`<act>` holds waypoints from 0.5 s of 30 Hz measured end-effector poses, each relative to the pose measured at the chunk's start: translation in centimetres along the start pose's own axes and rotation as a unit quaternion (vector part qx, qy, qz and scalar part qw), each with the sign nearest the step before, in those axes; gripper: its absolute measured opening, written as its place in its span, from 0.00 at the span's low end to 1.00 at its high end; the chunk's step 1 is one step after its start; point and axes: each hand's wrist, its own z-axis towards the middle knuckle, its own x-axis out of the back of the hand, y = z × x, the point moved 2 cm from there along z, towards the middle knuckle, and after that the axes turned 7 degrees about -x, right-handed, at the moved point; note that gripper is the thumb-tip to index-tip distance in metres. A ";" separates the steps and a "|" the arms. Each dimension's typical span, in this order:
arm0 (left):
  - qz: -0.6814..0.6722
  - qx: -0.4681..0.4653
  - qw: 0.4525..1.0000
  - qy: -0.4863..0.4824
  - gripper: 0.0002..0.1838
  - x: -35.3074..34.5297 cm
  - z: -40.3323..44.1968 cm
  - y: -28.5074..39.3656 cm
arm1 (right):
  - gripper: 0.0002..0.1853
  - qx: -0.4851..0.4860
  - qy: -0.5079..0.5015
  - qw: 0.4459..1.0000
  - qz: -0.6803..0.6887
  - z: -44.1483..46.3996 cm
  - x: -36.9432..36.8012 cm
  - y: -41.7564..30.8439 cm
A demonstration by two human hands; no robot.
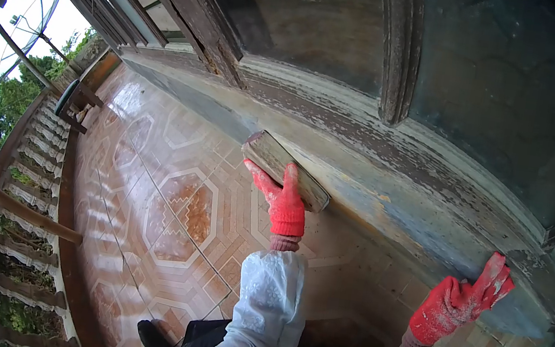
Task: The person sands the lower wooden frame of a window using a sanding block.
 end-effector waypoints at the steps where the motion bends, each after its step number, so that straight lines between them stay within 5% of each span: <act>1: 0.002 0.000 1.000 -0.006 0.48 -0.2 0.1 2.4 | 0.12 -0.005 -0.002 1.000 -0.014 -0.3 0.2 -0.3; 4: 0.144 -0.196 0.969 -0.046 0.49 -0.7 0.1 5.3 | 0.11 0.026 0.023 0.998 -0.047 0.1 1.2 -4.3; 8: 0.008 -0.033 0.999 0.025 0.54 -0.9 -0.6 0.5 | 0.10 0.072 0.070 0.993 -0.064 1.2 2.2 -8.5; 11: -0.003 -0.023 0.999 0.031 0.56 -2.1 -2.7 3.2 | 0.22 0.058 0.042 0.997 -0.010 0.7 1.5 -5.5; 13: 0.150 -0.279 0.947 -0.051 0.63 -2.2 -3.9 5.8 | 0.27 -0.048 -0.029 0.998 0.030 0.6 0.9 -2.6; 15: 0.145 -0.315 0.936 -0.066 0.59 -2.1 -4.2 5.3 | 0.31 -0.141 -0.085 0.985 0.055 1.3 1.5 -2.2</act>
